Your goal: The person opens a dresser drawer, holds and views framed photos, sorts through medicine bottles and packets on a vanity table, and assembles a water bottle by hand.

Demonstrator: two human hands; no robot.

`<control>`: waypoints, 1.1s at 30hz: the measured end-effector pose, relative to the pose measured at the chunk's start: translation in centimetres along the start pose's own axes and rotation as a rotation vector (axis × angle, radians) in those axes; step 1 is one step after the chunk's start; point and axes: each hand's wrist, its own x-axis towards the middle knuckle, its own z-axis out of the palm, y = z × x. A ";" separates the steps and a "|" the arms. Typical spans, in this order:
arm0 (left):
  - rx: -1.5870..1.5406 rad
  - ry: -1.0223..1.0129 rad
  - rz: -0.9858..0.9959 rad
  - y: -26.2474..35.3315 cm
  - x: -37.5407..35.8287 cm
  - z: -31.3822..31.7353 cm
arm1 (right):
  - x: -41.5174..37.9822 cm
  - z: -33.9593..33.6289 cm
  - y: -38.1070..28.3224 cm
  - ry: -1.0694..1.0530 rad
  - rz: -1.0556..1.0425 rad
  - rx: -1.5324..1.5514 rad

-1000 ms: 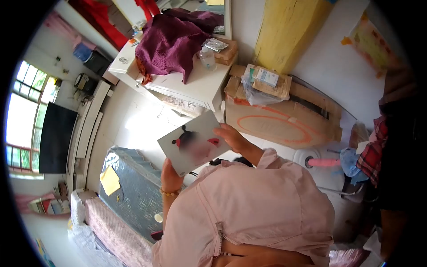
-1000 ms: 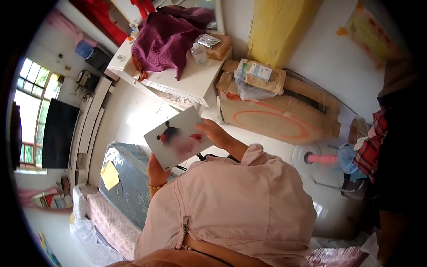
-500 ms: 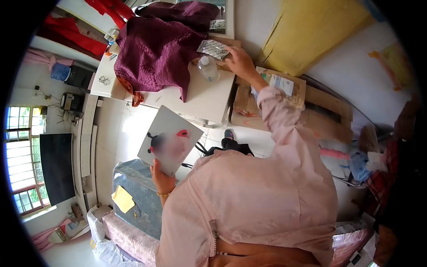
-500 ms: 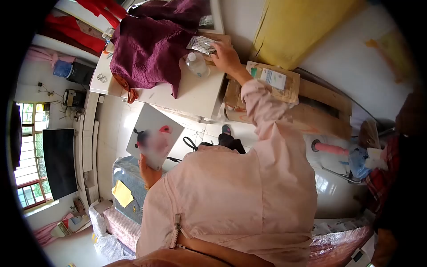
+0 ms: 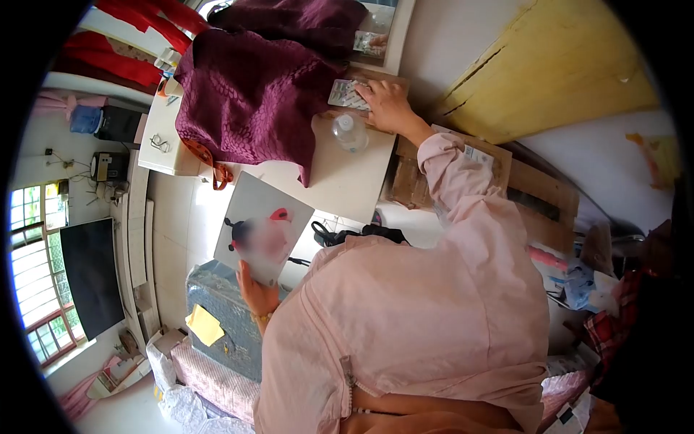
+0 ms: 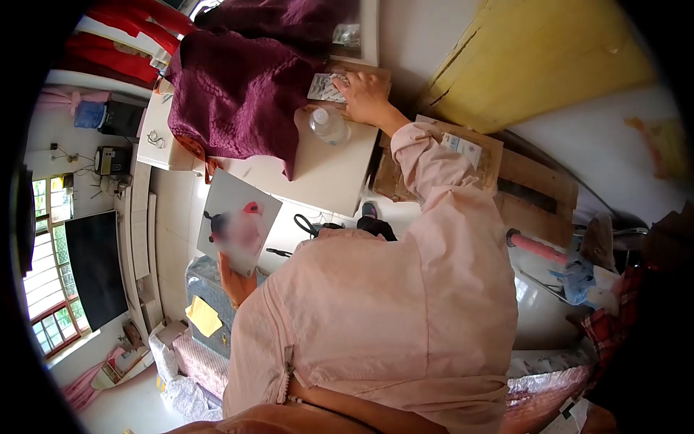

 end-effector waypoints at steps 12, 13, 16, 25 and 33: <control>-0.037 -0.092 -0.045 1.5 3.3 2.1 | 0.6 -0.9 -0.4 -0.154 0.073 0.080; -0.036 -0.092 -0.047 1.4 3.5 2.1 | 0.5 -0.5 -0.6 -0.139 0.056 0.071; -0.042 -0.087 -0.049 1.2 4.0 1.7 | 0.6 -1.1 -0.6 -0.117 0.041 0.161; 0.003 -0.139 -0.019 1.8 5.3 3.2 | 0.8 1.1 2.1 0.272 -0.044 0.530; 0.175 -0.481 0.013 3.7 11.6 10.2 | -5.8 -4.5 4.0 0.624 0.247 0.742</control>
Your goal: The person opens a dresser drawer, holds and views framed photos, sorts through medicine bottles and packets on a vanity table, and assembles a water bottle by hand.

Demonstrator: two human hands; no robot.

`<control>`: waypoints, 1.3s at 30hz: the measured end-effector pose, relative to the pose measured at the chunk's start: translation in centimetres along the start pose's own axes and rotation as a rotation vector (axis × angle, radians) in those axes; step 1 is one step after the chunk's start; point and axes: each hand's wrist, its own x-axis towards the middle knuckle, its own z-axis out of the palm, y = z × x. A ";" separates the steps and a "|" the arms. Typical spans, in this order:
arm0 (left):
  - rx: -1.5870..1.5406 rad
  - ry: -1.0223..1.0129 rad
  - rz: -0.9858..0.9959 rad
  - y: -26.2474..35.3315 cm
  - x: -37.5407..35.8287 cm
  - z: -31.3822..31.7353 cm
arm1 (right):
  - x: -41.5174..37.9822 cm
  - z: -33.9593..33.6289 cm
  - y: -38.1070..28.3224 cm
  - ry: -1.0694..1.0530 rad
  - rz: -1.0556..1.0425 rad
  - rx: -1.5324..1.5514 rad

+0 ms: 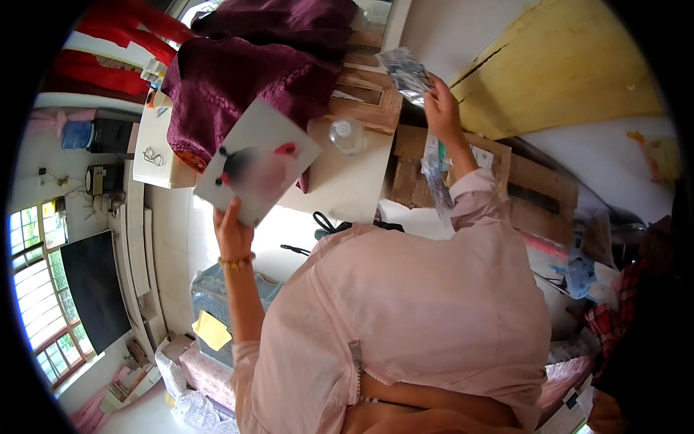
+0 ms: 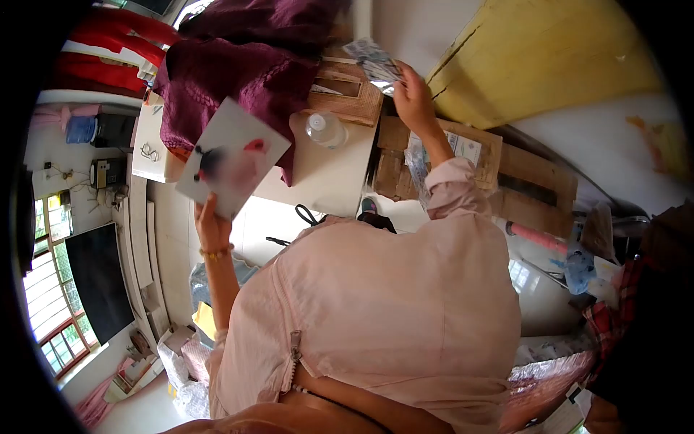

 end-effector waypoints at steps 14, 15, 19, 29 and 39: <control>-0.161 -0.155 0.033 -0.2 7.3 3.9 | -0.2 1.6 3.8 -0.432 0.420 0.427; -0.160 -0.159 0.036 -0.2 6.7 3.2 | 0.7 2.8 4.7 -0.495 0.448 0.511; -0.153 -0.119 0.082 0.0 3.9 -0.1 | 3.6 5.6 5.2 -0.612 0.617 0.656; -0.238 0.104 0.097 -1.1 -2.2 -5.0 | 5.9 6.8 6.6 -0.652 0.666 0.685; -0.311 0.022 0.098 -1.7 -2.9 -5.6 | 3.8 5.4 4.9 -0.363 0.659 0.900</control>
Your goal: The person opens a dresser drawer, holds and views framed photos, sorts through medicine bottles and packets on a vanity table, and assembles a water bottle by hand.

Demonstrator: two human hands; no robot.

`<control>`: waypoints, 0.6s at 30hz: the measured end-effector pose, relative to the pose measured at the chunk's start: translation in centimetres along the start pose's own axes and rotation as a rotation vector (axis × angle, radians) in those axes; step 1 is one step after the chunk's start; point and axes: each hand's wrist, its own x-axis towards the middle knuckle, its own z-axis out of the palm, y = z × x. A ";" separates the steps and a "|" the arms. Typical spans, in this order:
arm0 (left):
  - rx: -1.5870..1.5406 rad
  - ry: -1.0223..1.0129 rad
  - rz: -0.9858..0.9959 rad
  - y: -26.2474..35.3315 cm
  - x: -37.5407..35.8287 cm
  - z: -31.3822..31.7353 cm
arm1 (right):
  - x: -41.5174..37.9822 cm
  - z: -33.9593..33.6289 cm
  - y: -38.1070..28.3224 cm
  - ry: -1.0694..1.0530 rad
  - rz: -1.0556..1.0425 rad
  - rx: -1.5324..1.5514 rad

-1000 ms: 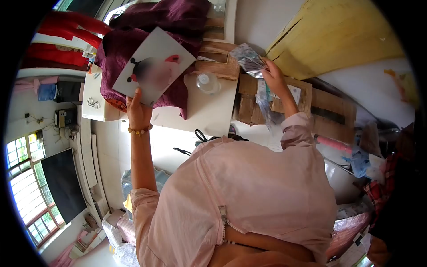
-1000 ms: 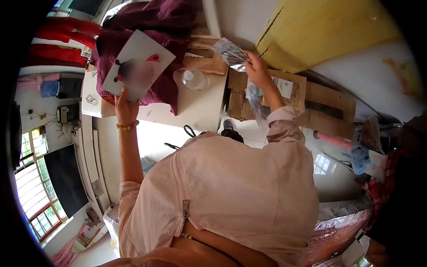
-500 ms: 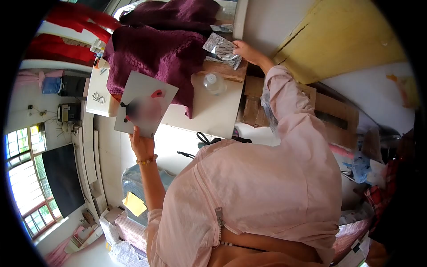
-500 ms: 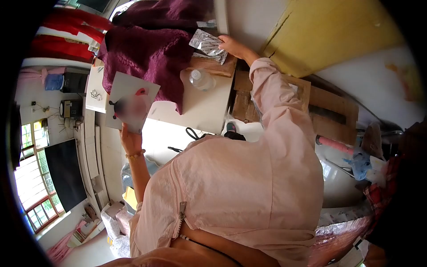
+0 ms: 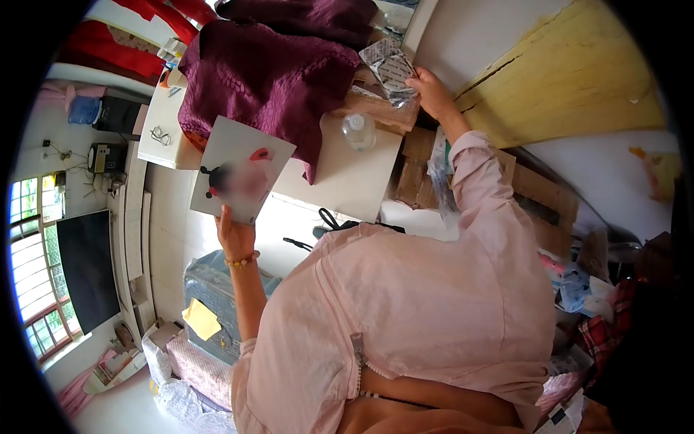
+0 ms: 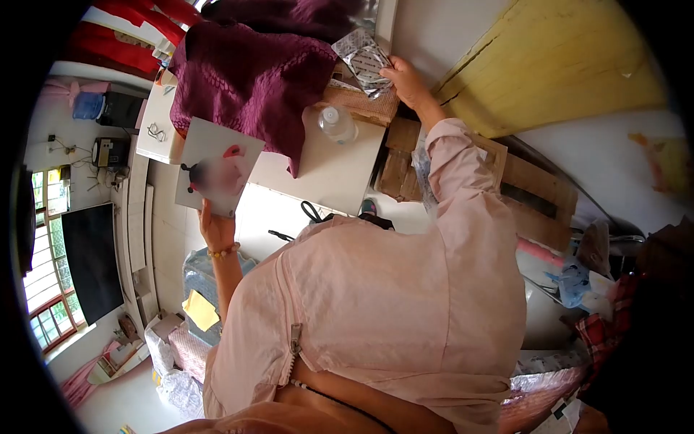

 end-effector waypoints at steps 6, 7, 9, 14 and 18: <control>-0.038 0.060 -0.014 -1.6 -0.1 1.7 | 0.5 0.8 4.0 -0.016 -0.113 0.290; -0.049 0.048 -0.022 -1.8 -0.1 1.6 | 0.5 1.2 4.1 0.010 -0.148 0.339; -0.053 0.038 -0.029 -2.1 -0.2 1.8 | 0.3 2.1 4.1 0.029 -0.181 0.387; -0.083 0.040 -0.049 -2.6 -1.0 -0.6 | -2.4 4.3 1.4 -0.013 -0.317 0.521; -0.113 0.151 -0.128 -2.7 -1.2 0.1 | -4.3 5.1 -0.9 -0.257 -0.334 0.826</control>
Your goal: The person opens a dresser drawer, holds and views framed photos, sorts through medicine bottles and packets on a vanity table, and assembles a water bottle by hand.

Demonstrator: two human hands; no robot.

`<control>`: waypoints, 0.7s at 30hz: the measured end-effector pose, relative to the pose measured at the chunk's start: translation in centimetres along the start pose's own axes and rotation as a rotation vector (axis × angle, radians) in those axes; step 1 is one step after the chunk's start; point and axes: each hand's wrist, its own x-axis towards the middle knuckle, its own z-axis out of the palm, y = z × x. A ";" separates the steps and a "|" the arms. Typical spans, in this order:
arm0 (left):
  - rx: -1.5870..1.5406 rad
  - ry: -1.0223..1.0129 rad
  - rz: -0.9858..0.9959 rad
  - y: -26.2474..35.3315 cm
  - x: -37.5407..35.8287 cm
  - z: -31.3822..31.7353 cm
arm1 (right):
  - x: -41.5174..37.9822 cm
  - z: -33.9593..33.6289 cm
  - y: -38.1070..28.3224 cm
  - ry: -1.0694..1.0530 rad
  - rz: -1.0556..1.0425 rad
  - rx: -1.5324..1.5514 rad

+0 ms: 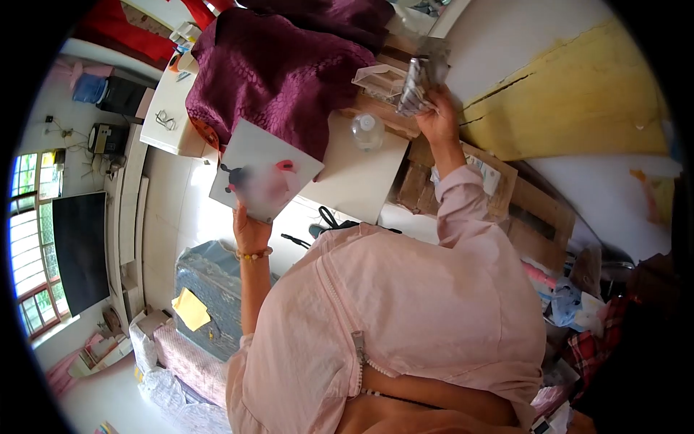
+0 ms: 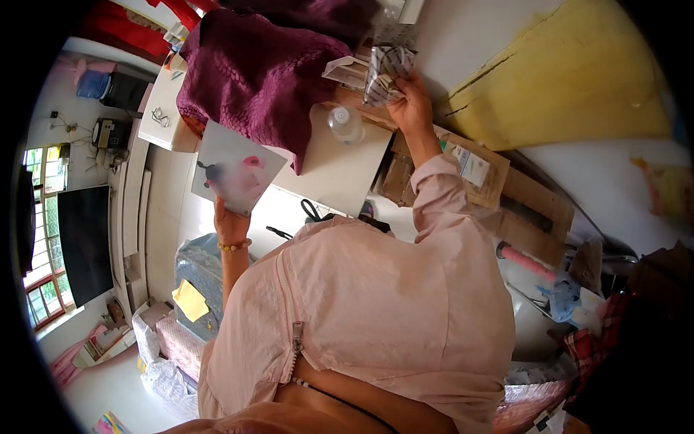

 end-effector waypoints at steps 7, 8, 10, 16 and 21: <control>-0.015 -0.251 -0.130 -1.9 1.4 2.4 | -3.8 8.0 3.5 0.198 0.217 0.365; -0.028 -0.297 -0.130 -2.5 1.7 3.0 | -4.2 8.6 4.3 0.262 0.285 0.447; 0.011 -0.391 -0.173 -2.9 1.7 4.4 | -5.4 8.2 5.9 0.180 0.393 0.511; 0.094 -0.416 -0.195 -4.1 0.0 7.5 | -7.4 10.5 8.3 0.267 0.543 0.301; 0.012 -0.404 -0.219 -4.5 0.4 2.4 | -6.9 11.9 6.2 0.183 0.469 -0.179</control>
